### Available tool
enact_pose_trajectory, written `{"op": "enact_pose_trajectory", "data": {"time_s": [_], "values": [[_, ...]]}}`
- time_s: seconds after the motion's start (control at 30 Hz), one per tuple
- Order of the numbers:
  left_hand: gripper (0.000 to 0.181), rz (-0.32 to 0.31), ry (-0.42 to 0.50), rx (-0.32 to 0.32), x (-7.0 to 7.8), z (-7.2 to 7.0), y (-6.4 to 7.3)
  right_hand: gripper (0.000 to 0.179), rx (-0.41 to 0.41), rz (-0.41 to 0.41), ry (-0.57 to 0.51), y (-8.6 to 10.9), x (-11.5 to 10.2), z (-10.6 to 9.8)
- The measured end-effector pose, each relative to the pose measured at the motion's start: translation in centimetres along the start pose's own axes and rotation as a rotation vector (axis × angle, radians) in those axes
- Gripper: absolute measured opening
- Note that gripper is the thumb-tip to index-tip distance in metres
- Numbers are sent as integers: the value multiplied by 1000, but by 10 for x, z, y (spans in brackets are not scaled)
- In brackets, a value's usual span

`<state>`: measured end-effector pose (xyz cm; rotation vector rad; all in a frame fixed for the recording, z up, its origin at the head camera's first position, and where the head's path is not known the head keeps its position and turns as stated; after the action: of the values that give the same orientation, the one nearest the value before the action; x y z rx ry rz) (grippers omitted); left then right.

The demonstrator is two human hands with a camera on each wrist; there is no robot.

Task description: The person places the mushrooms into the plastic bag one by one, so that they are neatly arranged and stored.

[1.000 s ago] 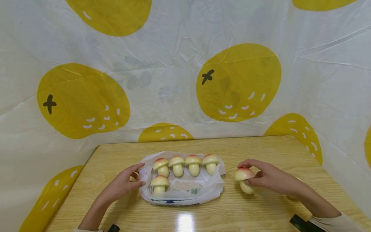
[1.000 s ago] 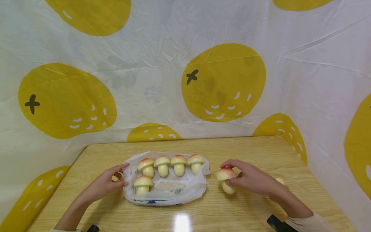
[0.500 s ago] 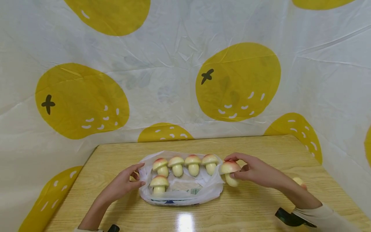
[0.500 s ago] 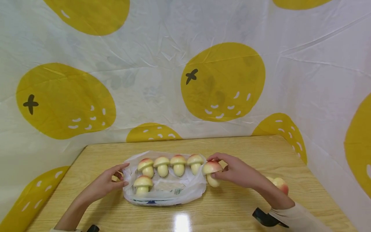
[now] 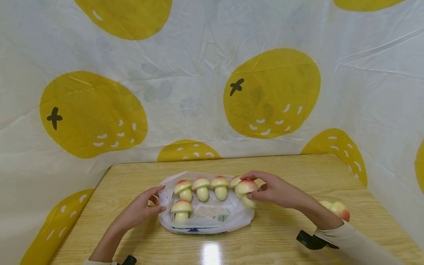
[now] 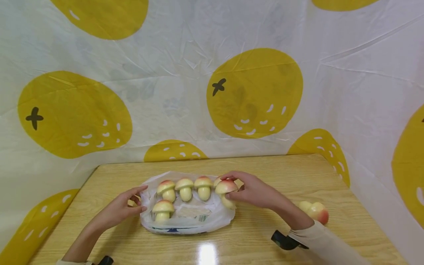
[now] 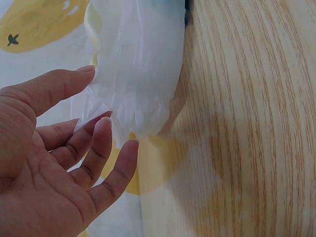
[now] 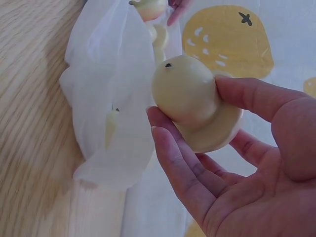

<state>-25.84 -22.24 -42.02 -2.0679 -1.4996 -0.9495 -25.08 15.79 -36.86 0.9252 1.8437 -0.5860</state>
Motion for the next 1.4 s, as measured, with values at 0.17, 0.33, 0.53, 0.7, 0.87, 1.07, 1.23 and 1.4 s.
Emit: {"op": "enact_pose_trajectory", "data": {"time_s": [0.17, 0.33, 0.53, 0.7, 0.87, 1.07, 1.23, 1.4], "values": [[73, 10, -8, -1, 1, 0, -1, 46, -12, -2, -24, -11, -2, 6], [74, 9, -1, -4, 1, 1, -1, 46, -27, -19, -24, -23, -6, 13], [74, 19, 0, -10, 1, 1, -2, 45, -29, -25, -41, -35, -9, 21], [73, 18, 2, -10, 2, 1, -2, 46, -26, -32, -48, -44, -12, 28], [74, 12, 1, -8, 2, 2, -1, 46, -16, -56, -40, -51, -15, 37], [74, 15, -3, -4, 2, 2, -1, 43, 22, -35, 28, -59, -13, 49], [74, 23, -7, -4, 2, 2, -1, 44, 37, -33, 82, -65, -14, 60], [74, 20, -8, -6, 2, 1, -1, 43, 56, -57, 134, -71, -14, 70]]}}
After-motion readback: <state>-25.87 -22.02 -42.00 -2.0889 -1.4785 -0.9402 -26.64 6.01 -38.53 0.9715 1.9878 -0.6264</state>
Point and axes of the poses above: each hand's wrist, its own y-axis away from the middle knuckle, its own z-axis out of the palm, x = y × z, the point moved 8 cm from there along -y, towards the middle knuckle, and after that the axes turned 3 degrees about -y, right-handed, at the moved point
